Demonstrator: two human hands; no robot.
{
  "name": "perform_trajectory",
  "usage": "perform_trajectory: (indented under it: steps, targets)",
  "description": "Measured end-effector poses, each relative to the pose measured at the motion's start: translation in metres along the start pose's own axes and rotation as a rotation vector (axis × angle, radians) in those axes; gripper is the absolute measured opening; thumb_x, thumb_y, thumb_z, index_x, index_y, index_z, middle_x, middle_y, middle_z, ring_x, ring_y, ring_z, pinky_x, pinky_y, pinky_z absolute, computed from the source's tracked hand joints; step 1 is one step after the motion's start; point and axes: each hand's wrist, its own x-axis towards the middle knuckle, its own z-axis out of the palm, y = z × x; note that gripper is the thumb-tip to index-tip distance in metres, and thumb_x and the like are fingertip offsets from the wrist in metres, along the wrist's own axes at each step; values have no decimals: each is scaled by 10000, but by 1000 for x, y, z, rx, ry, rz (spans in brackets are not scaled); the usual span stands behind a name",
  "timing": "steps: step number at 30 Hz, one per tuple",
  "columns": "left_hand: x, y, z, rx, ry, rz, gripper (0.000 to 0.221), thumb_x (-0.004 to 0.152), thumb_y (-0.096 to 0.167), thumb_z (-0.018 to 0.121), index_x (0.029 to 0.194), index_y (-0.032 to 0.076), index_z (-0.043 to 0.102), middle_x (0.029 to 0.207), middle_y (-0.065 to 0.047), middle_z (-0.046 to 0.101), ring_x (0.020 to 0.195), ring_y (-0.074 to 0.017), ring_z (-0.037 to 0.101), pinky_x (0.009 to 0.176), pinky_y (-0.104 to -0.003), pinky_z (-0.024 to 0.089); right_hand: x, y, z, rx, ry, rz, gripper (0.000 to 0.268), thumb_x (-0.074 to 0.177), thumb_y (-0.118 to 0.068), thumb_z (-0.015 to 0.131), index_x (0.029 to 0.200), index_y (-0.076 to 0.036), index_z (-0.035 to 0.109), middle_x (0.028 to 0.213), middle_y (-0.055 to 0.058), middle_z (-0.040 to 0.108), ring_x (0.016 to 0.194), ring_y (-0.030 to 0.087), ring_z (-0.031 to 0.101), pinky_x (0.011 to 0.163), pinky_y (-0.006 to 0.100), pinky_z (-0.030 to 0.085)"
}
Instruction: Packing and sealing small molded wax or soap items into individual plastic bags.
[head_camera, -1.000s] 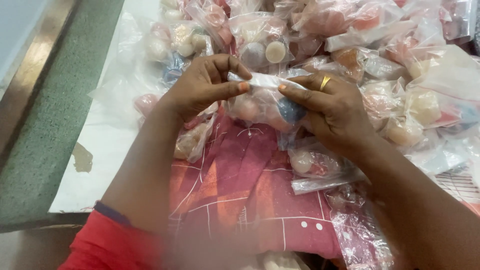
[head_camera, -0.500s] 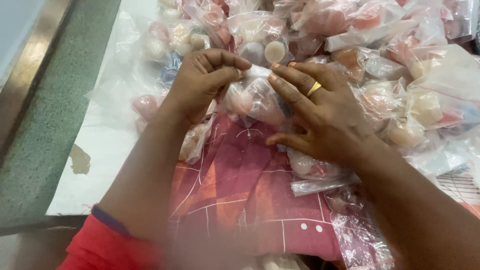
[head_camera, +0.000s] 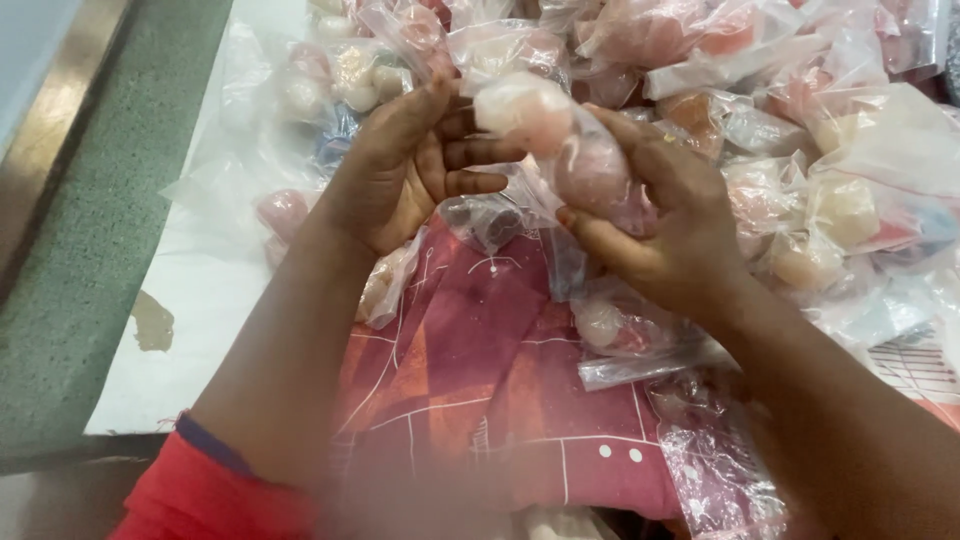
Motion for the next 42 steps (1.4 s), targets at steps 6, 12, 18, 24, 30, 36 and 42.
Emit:
perform_trajectory:
  steps: [6,12,18,24,30,36,42]
  targets:
    - [-1,-21,-2,271,-35,50,375,1022,370,735,1151,22,685,1080,-104,709,990,-177,708,851,-349,639,-4,-9,-5,669,0,198,637,960,-144,708,1535,13,482,1328,199,669,1240,271,706,1096,463,564]
    - [3,-18,14,302,63,-2,235,974,275,745,1004,43,719,935,-86,754,863,-175,760,812,-355,670,2,-2,-2,1099,11,451,654,960,-141,628,1540,12,367,1364,213,605,1229,298,653,1082,474,566]
    - [4,-14,15,271,140,25,282,1007,341,660,1004,62,697,916,-74,759,805,-164,762,749,-348,674,-1,-5,-1,894,-106,433,671,960,-216,647,1525,56,408,1362,231,626,1256,297,661,1065,461,530]
    - [4,-17,10,296,181,70,278,1027,317,667,1006,42,696,905,-78,750,791,-170,745,730,-358,669,0,-19,-1,778,-116,408,767,926,-299,690,1553,2,367,1422,216,589,1321,292,606,1079,463,543]
    - [-1,-5,23,250,158,-28,316,974,340,668,1084,44,663,1011,-75,753,912,-165,764,803,-377,691,5,-28,-1,818,-117,415,822,879,-273,733,1543,-54,300,1423,208,569,1312,289,611,1048,456,520]
    - [-40,7,57,392,244,57,351,883,204,774,1154,7,670,1041,-114,776,908,-197,763,777,-388,665,8,-40,-1,907,-180,429,739,902,-203,726,1533,-19,388,1424,175,591,1276,243,614,1066,425,533]
    - [-154,8,73,209,460,207,241,978,157,712,1121,-34,672,1041,-117,757,938,-199,759,819,-383,683,-1,-98,25,749,-402,375,620,875,-133,747,1440,7,534,1327,142,707,1201,235,698,985,418,578]
